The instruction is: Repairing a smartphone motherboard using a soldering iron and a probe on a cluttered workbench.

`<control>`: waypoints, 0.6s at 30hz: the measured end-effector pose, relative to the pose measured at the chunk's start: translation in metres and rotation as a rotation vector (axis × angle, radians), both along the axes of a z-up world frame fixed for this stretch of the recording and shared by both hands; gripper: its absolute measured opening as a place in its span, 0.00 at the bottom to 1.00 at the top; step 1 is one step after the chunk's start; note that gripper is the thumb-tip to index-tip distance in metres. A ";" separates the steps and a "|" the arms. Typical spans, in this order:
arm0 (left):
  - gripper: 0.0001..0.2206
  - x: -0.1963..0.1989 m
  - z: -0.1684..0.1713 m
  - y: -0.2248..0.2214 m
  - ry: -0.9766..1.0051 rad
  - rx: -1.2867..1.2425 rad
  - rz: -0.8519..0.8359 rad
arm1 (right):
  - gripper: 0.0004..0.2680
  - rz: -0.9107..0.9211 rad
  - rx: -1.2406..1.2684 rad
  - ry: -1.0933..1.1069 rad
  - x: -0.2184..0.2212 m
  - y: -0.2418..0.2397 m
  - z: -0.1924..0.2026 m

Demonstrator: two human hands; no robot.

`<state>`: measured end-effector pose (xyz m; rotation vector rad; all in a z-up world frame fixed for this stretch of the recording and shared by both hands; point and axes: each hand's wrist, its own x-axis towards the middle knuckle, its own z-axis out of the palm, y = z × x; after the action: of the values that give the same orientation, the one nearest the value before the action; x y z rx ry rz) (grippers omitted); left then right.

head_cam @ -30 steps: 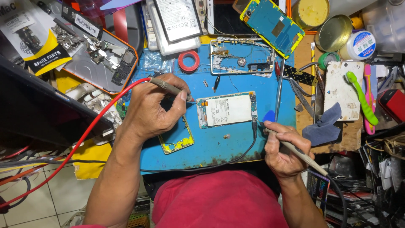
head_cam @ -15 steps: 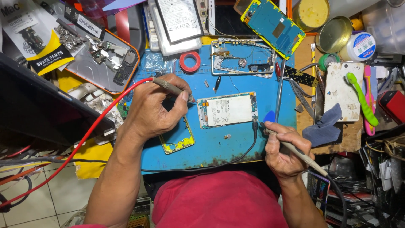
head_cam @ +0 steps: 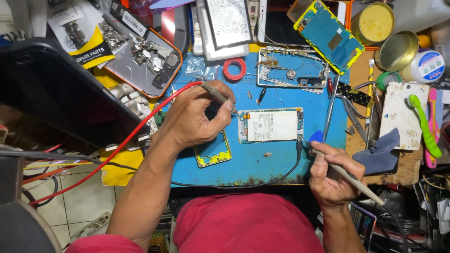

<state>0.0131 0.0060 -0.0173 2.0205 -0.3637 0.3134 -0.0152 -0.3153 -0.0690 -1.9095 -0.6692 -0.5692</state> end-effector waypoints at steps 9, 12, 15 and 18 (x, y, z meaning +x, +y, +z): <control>0.08 -0.002 0.002 -0.001 0.050 0.002 -0.056 | 0.06 -0.049 0.010 0.050 -0.004 -0.001 -0.004; 0.09 -0.002 0.000 -0.001 0.067 -0.002 -0.070 | 0.06 -0.051 0.003 0.047 -0.004 -0.002 -0.005; 0.09 -0.002 0.001 -0.001 0.085 -0.009 -0.080 | 0.06 -0.052 -0.001 0.043 -0.004 -0.001 -0.004; 0.09 -0.002 -0.001 -0.002 0.083 -0.016 -0.082 | 0.06 -0.054 0.005 0.041 -0.004 0.000 -0.003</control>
<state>0.0112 0.0039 -0.0180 1.9902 -0.3895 0.1810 -0.0188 -0.3156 -0.0721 -1.9345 -0.5908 -0.5633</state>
